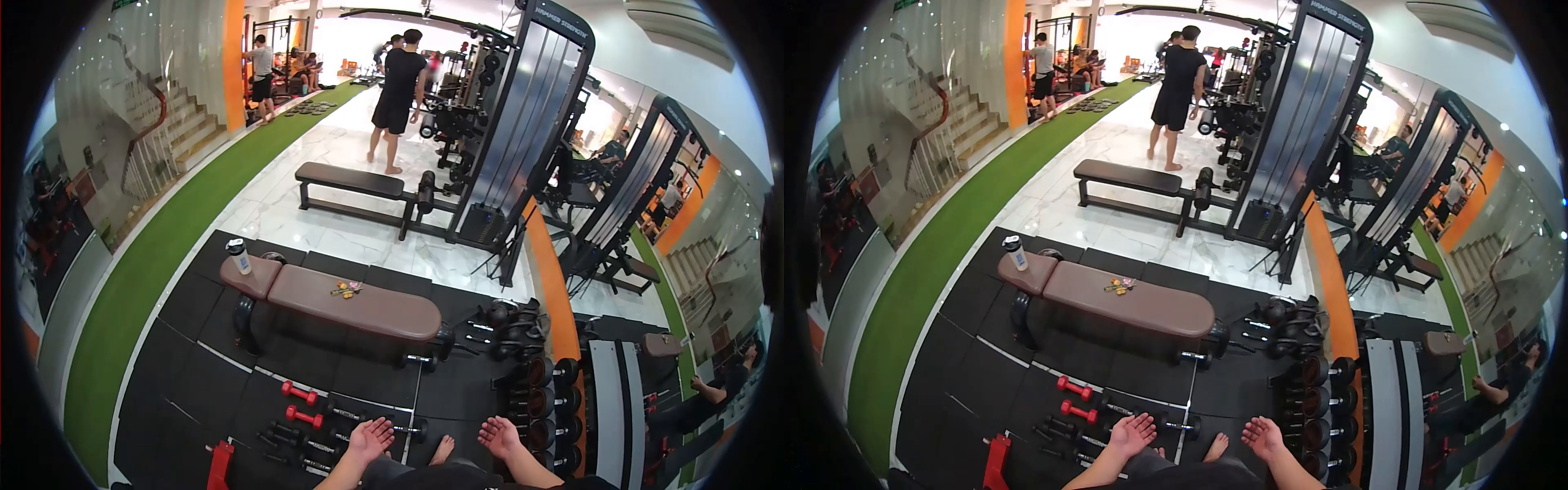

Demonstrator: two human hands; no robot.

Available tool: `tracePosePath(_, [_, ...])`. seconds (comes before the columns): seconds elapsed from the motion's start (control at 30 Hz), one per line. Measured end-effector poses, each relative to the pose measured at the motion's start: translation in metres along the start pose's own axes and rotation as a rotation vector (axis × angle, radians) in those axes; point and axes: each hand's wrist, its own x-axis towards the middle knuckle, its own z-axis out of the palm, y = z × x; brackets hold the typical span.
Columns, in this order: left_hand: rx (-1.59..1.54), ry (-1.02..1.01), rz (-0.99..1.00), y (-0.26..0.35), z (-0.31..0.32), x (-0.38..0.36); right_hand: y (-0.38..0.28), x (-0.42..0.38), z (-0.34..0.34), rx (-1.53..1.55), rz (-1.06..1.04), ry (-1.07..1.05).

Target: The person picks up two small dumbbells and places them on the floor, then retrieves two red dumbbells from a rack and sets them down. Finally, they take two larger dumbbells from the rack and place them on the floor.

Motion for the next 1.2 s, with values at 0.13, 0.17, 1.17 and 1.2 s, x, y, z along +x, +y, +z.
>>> tracePosePath(0.13, [-0.054,-0.009,0.066,0.001,-0.003,-0.010,-0.013,0.025,0.022,-0.062,0.057,-0.097])
tracePosePath(0.17, [-0.079,-0.015,0.088,0.000,-0.004,-0.012,-0.018,0.033,0.028,-0.083,0.075,-0.093])
tracePosePath(1.17, [-0.052,0.230,0.534,-0.112,0.268,0.172,-0.339,0.386,0.070,-0.097,0.448,-0.387])
tracePosePath(1.2, [-0.083,0.234,0.574,-0.115,0.265,0.167,-0.334,0.384,0.084,-0.108,0.463,-0.436])
